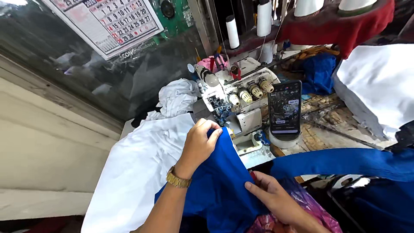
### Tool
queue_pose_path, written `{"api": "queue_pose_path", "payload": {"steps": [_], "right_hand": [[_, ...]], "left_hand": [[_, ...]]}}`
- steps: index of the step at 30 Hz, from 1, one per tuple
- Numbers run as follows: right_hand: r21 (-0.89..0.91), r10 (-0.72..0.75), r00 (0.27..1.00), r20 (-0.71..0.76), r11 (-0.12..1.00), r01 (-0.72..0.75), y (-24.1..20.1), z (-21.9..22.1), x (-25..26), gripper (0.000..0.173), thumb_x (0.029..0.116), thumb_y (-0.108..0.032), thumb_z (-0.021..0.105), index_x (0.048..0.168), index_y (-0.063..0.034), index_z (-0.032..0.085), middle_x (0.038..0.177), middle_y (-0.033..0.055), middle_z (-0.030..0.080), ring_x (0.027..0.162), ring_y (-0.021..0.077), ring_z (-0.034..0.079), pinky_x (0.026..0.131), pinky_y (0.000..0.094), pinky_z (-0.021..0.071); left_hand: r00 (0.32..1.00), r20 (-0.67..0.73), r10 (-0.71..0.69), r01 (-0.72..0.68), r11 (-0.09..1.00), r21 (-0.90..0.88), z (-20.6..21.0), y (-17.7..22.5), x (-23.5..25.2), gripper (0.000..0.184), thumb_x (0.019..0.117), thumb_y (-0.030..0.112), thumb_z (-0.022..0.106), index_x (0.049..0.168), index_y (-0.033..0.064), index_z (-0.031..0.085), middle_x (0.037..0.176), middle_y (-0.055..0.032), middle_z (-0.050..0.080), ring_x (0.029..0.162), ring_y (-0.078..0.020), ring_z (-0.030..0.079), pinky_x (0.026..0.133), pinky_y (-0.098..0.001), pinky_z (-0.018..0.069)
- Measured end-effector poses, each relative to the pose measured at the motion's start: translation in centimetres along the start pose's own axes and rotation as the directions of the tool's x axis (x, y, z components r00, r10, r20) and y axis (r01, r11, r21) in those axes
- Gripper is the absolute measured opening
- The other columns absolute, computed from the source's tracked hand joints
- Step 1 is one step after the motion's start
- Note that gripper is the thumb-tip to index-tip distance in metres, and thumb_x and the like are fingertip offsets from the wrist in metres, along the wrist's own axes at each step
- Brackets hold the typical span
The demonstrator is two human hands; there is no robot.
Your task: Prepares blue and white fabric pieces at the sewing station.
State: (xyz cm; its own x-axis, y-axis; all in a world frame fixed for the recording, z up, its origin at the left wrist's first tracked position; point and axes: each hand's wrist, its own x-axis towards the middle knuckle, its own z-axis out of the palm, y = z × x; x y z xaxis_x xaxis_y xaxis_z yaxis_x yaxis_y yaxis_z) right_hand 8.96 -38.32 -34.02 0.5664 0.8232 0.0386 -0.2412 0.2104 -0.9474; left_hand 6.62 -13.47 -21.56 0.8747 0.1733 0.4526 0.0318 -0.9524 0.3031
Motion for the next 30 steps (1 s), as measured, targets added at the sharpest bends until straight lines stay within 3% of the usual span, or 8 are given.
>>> {"api": "queue_pose_path", "payload": {"steps": [5,8,10,13,16,21,24,30], "right_hand": [[-0.008,-0.107,0.994,-0.007,0.994,0.107,0.1,0.9,0.2,0.020,0.1072,-0.014,0.053,0.122,-0.0011,0.057,0.102,0.0099,0.071,0.090,0.0184,0.072,0.080,0.0343,0.0622],[-0.017,-0.130,0.991,-0.024,0.991,0.130,-0.7,0.8,0.7,0.018,0.1072,-0.014,0.053,0.120,-0.0010,0.057,0.098,0.0098,0.071,0.085,0.0183,0.072,0.074,0.0340,0.0622],[-0.038,-0.111,0.993,-0.033,0.993,0.109,-1.2,0.6,1.4,0.018,0.1071,-0.016,0.054,0.118,-0.0018,0.058,0.093,0.0088,0.070,0.080,0.0177,0.071,0.070,0.0330,0.0614],[-0.083,-0.093,0.992,-0.088,0.993,0.085,-0.9,0.1,2.2,0.018,0.1059,-0.018,0.056,0.113,-0.0021,0.060,0.086,0.0086,0.069,0.073,0.0172,0.068,0.066,0.0321,0.0594],[-0.119,-0.090,0.994,-0.067,0.990,0.082,-0.9,-0.2,1.2,0.018,0.1041,-0.017,0.060,0.115,-0.0029,0.063,0.090,0.0066,0.072,0.076,0.0159,0.070,0.068,0.0325,0.0609],[-0.021,-0.114,0.991,-0.074,0.993,0.113,-1.5,0.6,0.9,0.015,0.1025,-0.009,0.062,0.114,0.0005,0.062,0.091,0.0098,0.073,0.077,0.0174,0.073,0.068,0.0331,0.0627],[-0.091,-0.092,0.986,-0.141,0.993,0.080,-4.9,2.0,3.2,0.015,0.1019,-0.013,0.061,0.113,-0.0028,0.064,0.090,0.0021,0.074,0.075,0.0099,0.071,0.067,0.0259,0.0597],[0.026,-0.133,0.980,-0.146,0.990,0.138,-3.8,2.1,6.3,0.027,0.1048,-0.013,0.058,0.126,0.0025,0.056,0.105,0.0132,0.073,0.091,0.0234,0.074,0.082,0.0387,0.0638]], "left_hand": [[0.986,-0.152,0.073,-0.053,0.990,0.127,1.6,0.7,-0.7,0.019,0.1020,0.026,0.060,0.100,0.0124,0.073,0.088,-0.0007,0.060,0.088,-0.0171,0.058,0.081,-0.0353,0.0496],[0.983,-0.186,0.005,0.005,0.999,0.049,2.4,0.5,-1.7,0.027,0.1061,0.021,0.050,0.116,0.0141,0.074,0.107,0.0000,0.067,0.107,-0.0158,0.060,0.095,-0.0358,0.0477],[0.980,-0.197,-0.003,0.006,1.000,0.015,2.7,0.3,-2.0,0.026,0.1065,0.020,0.048,0.115,0.0133,0.072,0.119,0.0003,0.068,0.118,-0.0160,0.058,0.104,-0.0384,0.0446],[0.982,-0.184,0.037,-0.027,0.998,0.055,2.8,0.2,-2.0,0.026,0.1066,0.021,0.047,0.112,0.0122,0.071,0.118,-0.0020,0.065,0.116,-0.0201,0.057,0.101,-0.0420,0.0442],[0.992,-0.122,0.023,-0.010,0.994,0.105,2.5,1.0,-2.7,0.029,0.1057,0.033,0.048,0.121,0.0202,0.070,0.130,-0.0008,0.061,0.123,-0.0214,0.053,0.100,-0.0469,0.0436],[0.992,-0.127,-0.020,0.042,0.984,0.172,3.4,2.5,-3.3,0.038,0.1042,0.047,0.048,0.129,0.0284,0.069,0.150,-0.0069,0.051,0.147,-0.0312,0.035,0.117,-0.0591,0.0287],[0.994,-0.107,-0.020,0.044,0.974,0.224,2.6,2.8,-2.3,0.038,0.1051,0.045,0.044,0.123,0.0278,0.073,0.148,-0.0068,0.054,0.146,-0.0331,0.037,0.116,-0.0620,0.0272],[0.988,-0.136,-0.077,0.076,0.997,-0.015,-0.7,1.4,-4.1,0.031,0.1035,0.041,0.053,0.117,0.0235,0.074,0.140,-0.0043,0.061,0.134,-0.0285,0.051,0.108,-0.0601,0.0395]]}}
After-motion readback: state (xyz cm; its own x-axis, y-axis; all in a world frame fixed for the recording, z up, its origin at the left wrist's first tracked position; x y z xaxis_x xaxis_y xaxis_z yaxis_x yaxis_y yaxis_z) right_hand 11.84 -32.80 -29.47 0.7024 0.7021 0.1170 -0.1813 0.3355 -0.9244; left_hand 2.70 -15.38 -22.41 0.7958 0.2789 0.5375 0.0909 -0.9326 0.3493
